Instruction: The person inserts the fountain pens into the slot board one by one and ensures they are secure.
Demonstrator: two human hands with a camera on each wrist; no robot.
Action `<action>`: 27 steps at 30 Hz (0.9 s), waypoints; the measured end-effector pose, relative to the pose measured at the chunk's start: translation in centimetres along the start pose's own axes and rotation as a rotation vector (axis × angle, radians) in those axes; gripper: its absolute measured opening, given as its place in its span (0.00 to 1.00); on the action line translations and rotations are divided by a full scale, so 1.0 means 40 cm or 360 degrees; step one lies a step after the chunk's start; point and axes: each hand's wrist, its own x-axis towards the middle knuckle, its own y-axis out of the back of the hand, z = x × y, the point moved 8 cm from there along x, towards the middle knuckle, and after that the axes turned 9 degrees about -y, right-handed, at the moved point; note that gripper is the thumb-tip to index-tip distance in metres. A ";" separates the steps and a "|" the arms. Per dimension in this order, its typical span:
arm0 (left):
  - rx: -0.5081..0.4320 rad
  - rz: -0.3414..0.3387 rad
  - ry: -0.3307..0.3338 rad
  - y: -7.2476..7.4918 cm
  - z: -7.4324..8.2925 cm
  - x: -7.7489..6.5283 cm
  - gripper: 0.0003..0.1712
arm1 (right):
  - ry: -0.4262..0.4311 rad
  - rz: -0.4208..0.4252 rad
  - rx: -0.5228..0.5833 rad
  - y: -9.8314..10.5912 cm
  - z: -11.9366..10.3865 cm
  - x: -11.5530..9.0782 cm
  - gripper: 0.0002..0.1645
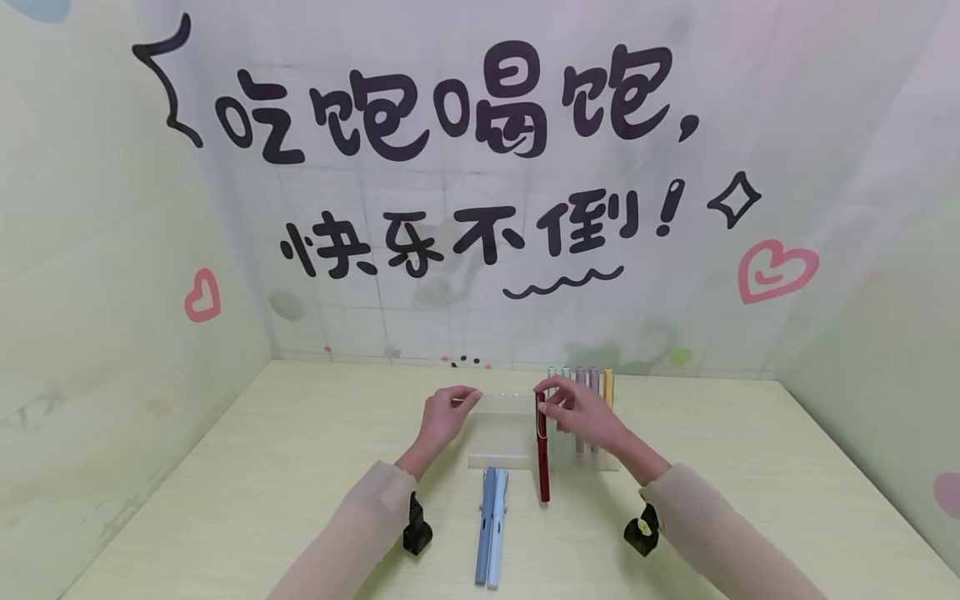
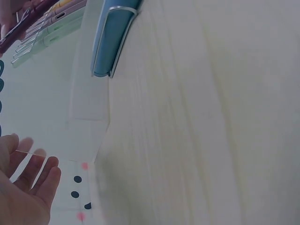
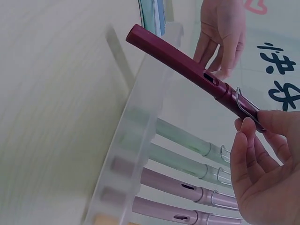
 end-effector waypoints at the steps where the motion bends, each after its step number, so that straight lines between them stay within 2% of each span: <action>1: 0.0013 -0.0005 0.0009 -0.001 -0.001 0.000 0.15 | 0.0012 0.0012 -0.0002 0.005 -0.003 0.002 0.14; 10: 0.0044 -0.0008 0.0029 -0.001 -0.004 0.001 0.14 | 0.0120 0.0098 -0.0045 0.037 -0.026 0.015 0.14; 21: 0.0037 -0.0010 0.0025 -0.001 -0.005 0.001 0.14 | 0.0064 0.0202 -0.0057 0.062 -0.048 0.023 0.14; 27: 0.0033 -0.0013 0.0011 -0.001 -0.001 -0.001 0.15 | 0.0088 0.0294 -0.0051 0.074 -0.045 0.026 0.15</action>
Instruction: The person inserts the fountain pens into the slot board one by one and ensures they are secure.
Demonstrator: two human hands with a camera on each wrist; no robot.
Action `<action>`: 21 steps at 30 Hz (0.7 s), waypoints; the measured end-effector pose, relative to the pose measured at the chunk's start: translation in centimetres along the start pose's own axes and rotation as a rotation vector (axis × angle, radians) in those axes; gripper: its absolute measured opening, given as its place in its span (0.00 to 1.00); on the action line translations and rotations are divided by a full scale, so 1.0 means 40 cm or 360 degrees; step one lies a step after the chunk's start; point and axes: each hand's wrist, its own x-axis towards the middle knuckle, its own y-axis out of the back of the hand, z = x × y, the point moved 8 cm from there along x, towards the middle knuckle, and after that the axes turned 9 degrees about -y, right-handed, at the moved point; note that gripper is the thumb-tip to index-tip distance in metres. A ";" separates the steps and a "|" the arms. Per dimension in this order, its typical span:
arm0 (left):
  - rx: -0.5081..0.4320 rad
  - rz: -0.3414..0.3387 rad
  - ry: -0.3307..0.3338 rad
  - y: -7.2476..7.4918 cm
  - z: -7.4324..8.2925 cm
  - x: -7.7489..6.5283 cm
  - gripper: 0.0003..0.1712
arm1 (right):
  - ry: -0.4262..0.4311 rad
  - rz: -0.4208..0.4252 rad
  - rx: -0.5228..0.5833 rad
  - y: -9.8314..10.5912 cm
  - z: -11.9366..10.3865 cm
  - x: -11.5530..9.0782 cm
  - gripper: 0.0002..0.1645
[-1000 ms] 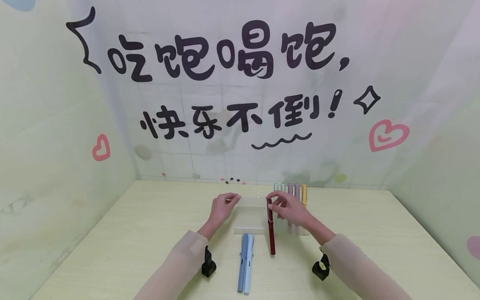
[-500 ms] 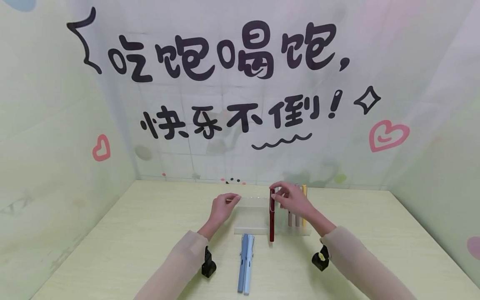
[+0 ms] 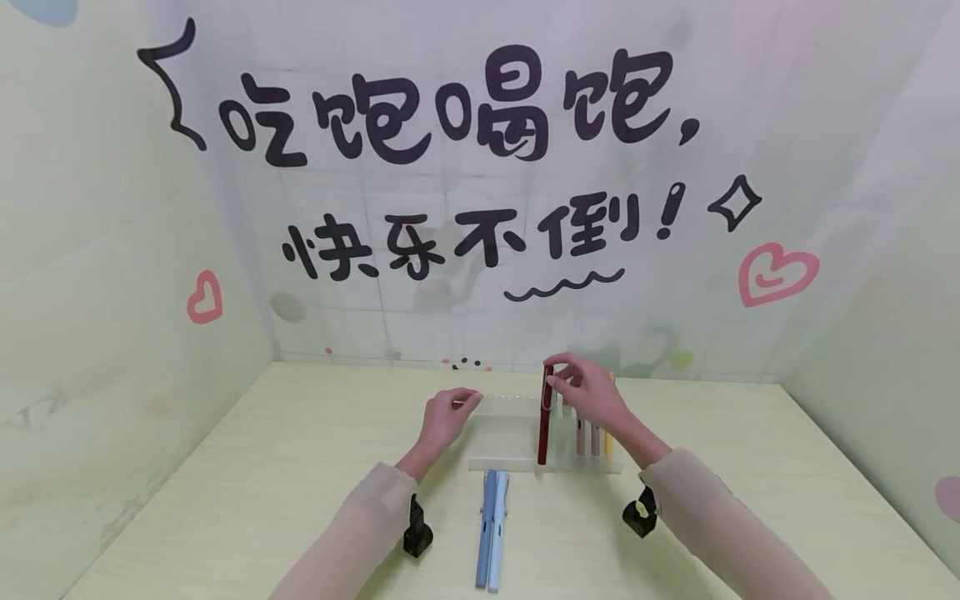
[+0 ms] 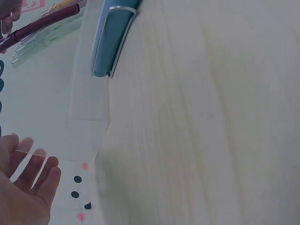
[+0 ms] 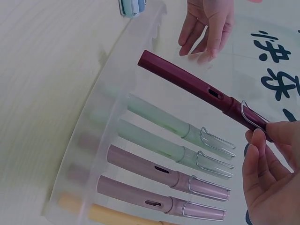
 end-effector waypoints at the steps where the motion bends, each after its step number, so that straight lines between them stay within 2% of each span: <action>1: -0.0001 -0.0002 -0.0001 0.000 0.001 0.000 0.15 | 0.0008 0.0018 0.0002 0.002 0.000 0.000 0.15; 10: 0.0001 0.0002 -0.0013 0.001 0.003 -0.002 0.14 | 0.0139 0.0206 -0.0045 0.014 -0.011 -0.002 0.15; 15: -0.0007 0.0007 -0.0018 0.000 0.003 -0.002 0.14 | 0.0223 0.0305 -0.0144 0.013 -0.015 -0.006 0.14; 21: -0.0005 0.0009 -0.0018 0.000 0.004 -0.001 0.14 | 0.0252 0.0345 -0.0159 0.005 -0.007 -0.010 0.13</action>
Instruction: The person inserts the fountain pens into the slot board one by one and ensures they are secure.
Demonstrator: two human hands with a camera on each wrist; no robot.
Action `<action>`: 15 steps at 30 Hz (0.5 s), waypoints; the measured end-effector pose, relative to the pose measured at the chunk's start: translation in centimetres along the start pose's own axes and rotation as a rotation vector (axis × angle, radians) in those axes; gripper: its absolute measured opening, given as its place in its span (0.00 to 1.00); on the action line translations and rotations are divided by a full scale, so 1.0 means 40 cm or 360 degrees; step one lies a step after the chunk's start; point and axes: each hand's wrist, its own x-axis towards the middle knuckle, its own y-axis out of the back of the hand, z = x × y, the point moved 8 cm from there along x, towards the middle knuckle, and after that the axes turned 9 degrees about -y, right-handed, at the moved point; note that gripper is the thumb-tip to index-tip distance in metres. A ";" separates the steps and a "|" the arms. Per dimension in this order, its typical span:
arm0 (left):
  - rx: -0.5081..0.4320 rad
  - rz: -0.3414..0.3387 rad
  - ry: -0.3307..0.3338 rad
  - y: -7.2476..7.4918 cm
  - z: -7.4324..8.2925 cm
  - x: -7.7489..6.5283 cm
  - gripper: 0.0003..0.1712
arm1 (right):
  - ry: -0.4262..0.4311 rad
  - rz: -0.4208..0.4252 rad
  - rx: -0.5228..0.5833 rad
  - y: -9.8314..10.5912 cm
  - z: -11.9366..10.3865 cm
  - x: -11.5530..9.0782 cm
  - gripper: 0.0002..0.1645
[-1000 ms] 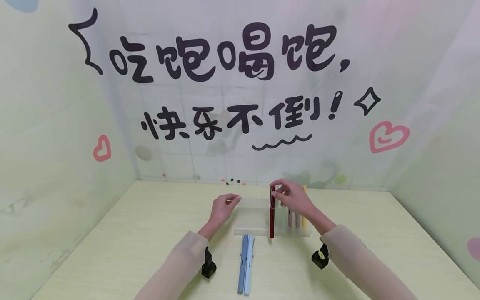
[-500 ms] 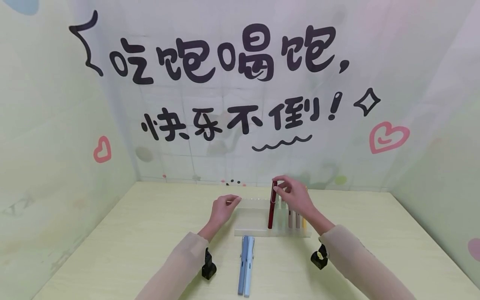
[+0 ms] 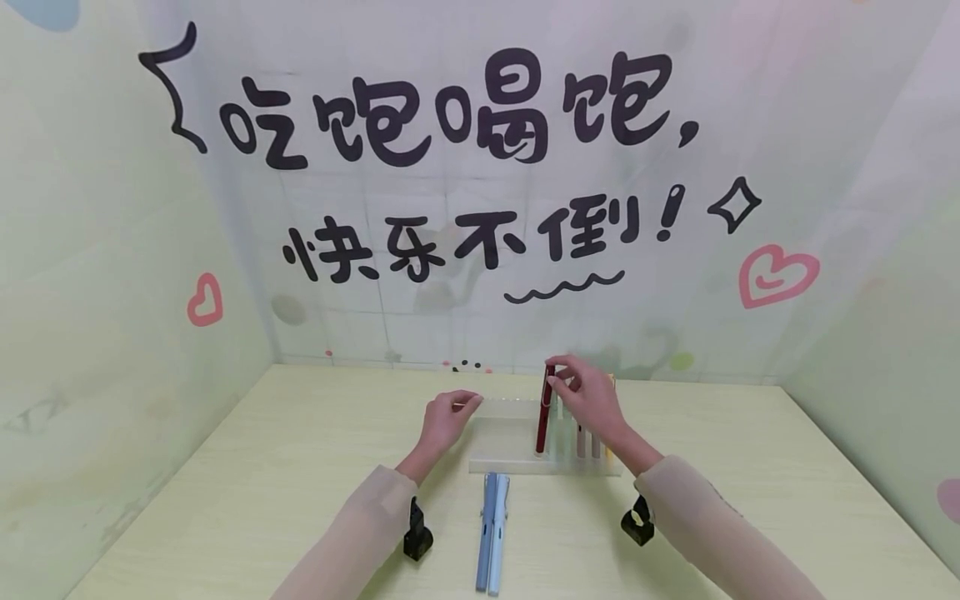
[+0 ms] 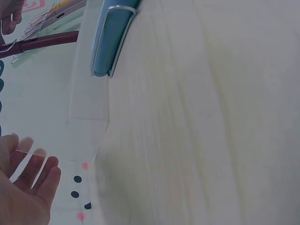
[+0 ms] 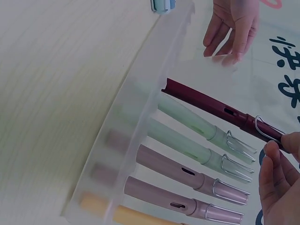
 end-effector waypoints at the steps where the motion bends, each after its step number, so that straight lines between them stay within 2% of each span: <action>1: 0.0004 0.0002 -0.0002 0.000 0.000 0.000 0.14 | 0.0001 -0.0001 0.0004 -0.001 0.001 -0.002 0.13; 15: 0.0011 0.0012 0.0012 -0.003 -0.011 0.005 0.13 | 0.0013 -0.0093 0.0012 -0.024 0.006 -0.010 0.13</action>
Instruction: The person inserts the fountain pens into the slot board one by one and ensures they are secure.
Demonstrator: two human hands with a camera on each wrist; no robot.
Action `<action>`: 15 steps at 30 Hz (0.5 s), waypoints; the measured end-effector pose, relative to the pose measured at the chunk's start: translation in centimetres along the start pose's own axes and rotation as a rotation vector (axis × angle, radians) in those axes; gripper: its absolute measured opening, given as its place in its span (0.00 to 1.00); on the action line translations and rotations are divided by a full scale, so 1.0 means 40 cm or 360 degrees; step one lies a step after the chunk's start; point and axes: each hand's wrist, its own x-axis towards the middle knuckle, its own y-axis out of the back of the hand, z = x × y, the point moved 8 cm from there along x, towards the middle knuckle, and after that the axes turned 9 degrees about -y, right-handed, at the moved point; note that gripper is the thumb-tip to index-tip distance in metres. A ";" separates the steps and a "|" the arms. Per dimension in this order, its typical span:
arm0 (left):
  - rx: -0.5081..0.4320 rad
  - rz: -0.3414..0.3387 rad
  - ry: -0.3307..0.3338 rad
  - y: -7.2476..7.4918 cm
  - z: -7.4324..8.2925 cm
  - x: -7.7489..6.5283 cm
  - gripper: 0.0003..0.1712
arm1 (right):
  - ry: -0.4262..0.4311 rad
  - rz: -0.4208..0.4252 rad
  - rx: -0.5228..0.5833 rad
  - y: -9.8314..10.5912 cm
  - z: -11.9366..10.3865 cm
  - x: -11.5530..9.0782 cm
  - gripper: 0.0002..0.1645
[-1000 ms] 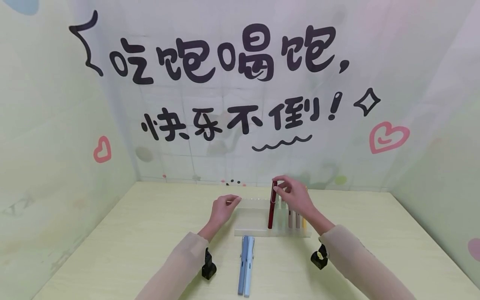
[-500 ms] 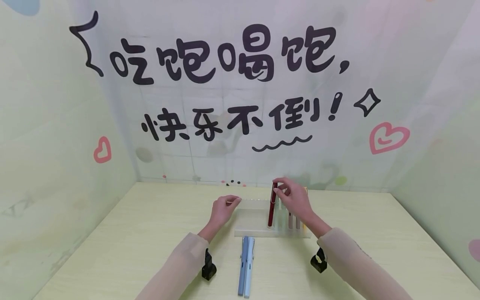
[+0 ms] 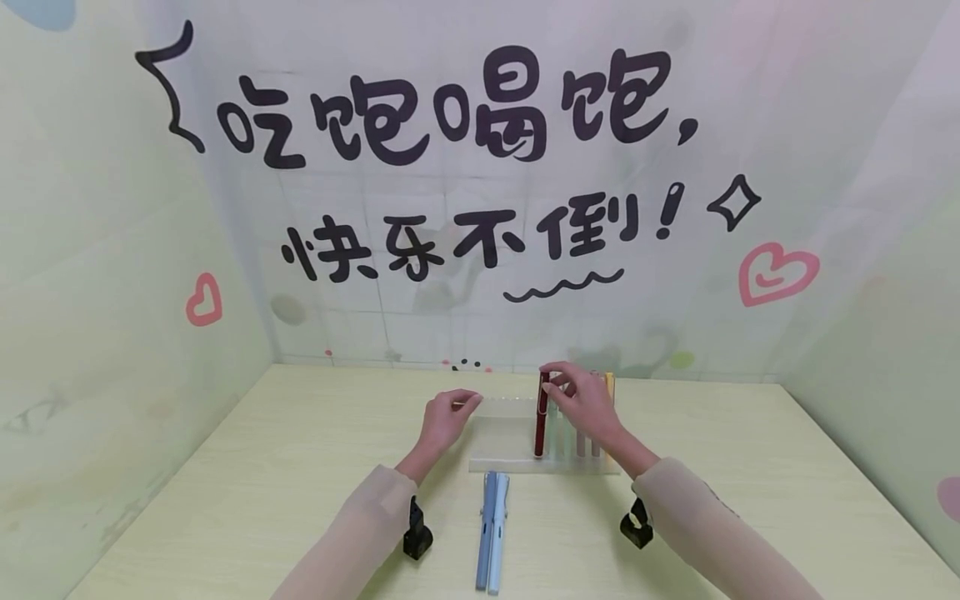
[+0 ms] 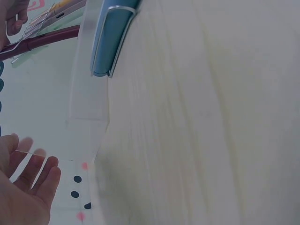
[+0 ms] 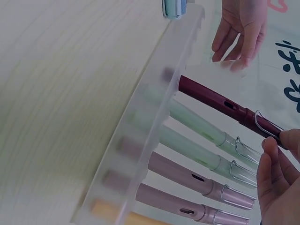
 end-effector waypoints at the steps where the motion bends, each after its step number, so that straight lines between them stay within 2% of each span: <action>1: 0.0000 0.0000 0.0002 -0.001 -0.001 0.000 0.13 | -0.0001 -0.0006 0.0002 -0.001 -0.001 0.000 0.13; 7: 0.0004 0.0001 0.0010 0.001 0.002 -0.001 0.14 | -0.0024 -0.0032 -0.0013 -0.006 -0.003 0.001 0.13; 15: 0.0014 0.0005 -0.0007 0.003 0.008 -0.001 0.14 | -0.0121 -0.0077 -0.0058 -0.018 0.004 0.005 0.13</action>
